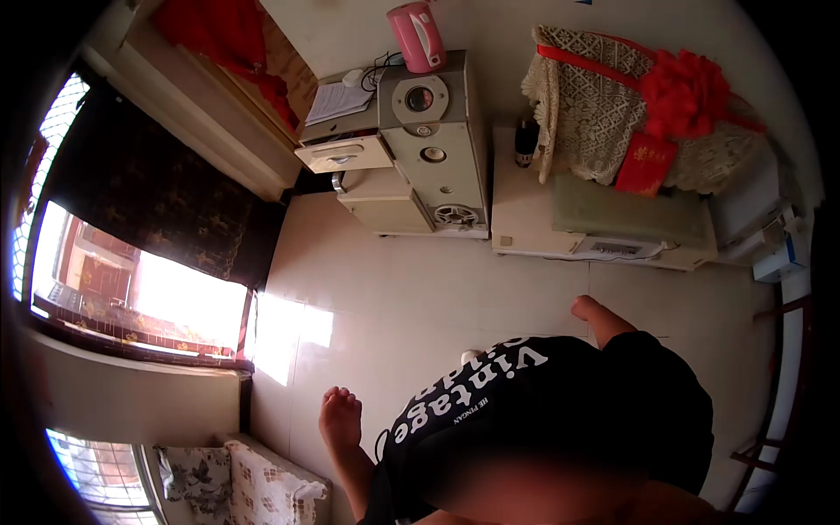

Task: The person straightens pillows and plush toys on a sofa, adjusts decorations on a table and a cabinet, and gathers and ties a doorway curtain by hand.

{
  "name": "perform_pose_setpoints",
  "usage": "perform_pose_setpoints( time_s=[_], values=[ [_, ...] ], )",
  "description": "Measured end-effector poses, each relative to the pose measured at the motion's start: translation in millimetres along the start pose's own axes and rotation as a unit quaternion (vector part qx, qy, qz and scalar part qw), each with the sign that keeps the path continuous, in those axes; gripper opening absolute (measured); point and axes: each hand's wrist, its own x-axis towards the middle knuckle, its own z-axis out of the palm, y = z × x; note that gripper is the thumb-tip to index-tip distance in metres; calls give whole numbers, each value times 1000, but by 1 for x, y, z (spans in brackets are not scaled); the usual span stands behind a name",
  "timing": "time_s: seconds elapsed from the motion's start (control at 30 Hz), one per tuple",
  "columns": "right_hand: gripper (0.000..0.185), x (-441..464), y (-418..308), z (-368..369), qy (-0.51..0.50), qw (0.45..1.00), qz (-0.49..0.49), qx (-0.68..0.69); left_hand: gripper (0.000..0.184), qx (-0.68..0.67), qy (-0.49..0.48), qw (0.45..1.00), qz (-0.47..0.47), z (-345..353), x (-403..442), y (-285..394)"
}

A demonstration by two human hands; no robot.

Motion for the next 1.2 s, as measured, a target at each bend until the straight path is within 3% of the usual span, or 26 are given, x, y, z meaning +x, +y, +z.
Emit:
perform_pose_setpoints(
  time_s=[0.1,0.2,0.3,0.37,0.4,0.5,0.53,0.63,0.73,0.8,0.83,0.87,0.9,0.93,0.97,1.0,1.03,1.1,1.17,1.2],
  values=[
    [20,27,45,37,125,989,-45,71,16,10,-31,999,-32,16,85,24],
    [21,-48,-2,-15,7,964,85,250,12,29,-52,995,-86,52,147,33],
    [18,-27,13,15,24,981,-5,193,13,8,-78,987,-139,79,199,21],
    [15,-9,26,25,21,988,-140,-59,11,40,-97,981,-165,100,226,11],
    [13,4,32,28,21,961,-206,-185,10,57,-106,977,-175,109,239,8],
    [9,39,47,15,-12,972,-164,-168,10,86,-93,976,-176,136,277,-2],
    [8,54,49,7,-17,997,-49,-57,9,89,-98,977,-166,144,288,-7],
    [9,108,75,-24,148,947,-232,-166,15,49,-63,985,-155,167,325,-20],
    [10,152,71,-86,179,940,-265,-119,14,62,-57,986,-143,201,351,-30],
    [24,194,61,-135,186,945,-132,233,13,67,-54,988,-130,223,372,-39],
    [32,210,56,-156,181,896,-46,403,13,60,-56,988,-129,232,382,-44],
    [43,191,31,-216,172,885,32,431,13,62,-56,988,-133,247,386,-47],
    [50,234,43,-218,227,848,67,474,13,75,-57,986,-139,255,395,-52],
    [55,211,19,-275,301,898,69,313,14,88,-58,984,-145,262,404,-58],
    [62,183,-13,-332,326,859,81,387,14,100,-60,982,-149,270,414,-63],
    [70,181,-20,-363,376,831,-3,410,14,103,-82,978,-163,278,422,-68],
    [73,176,-40,-392,346,765,35,542,14,126,-94,973,-171,290,431,-73],
    [62,187,-63,-428,448,736,38,507,14,170,-114,962,-182,310,445,-77],
    [46,207,-70,-453,533,750,31,391,14,210,-132,948,-198,328,468,-83],
    [39,209,-78,-464,532,747,55,395,14,234,-151,938,-206,341,480,-86]
  ],
)
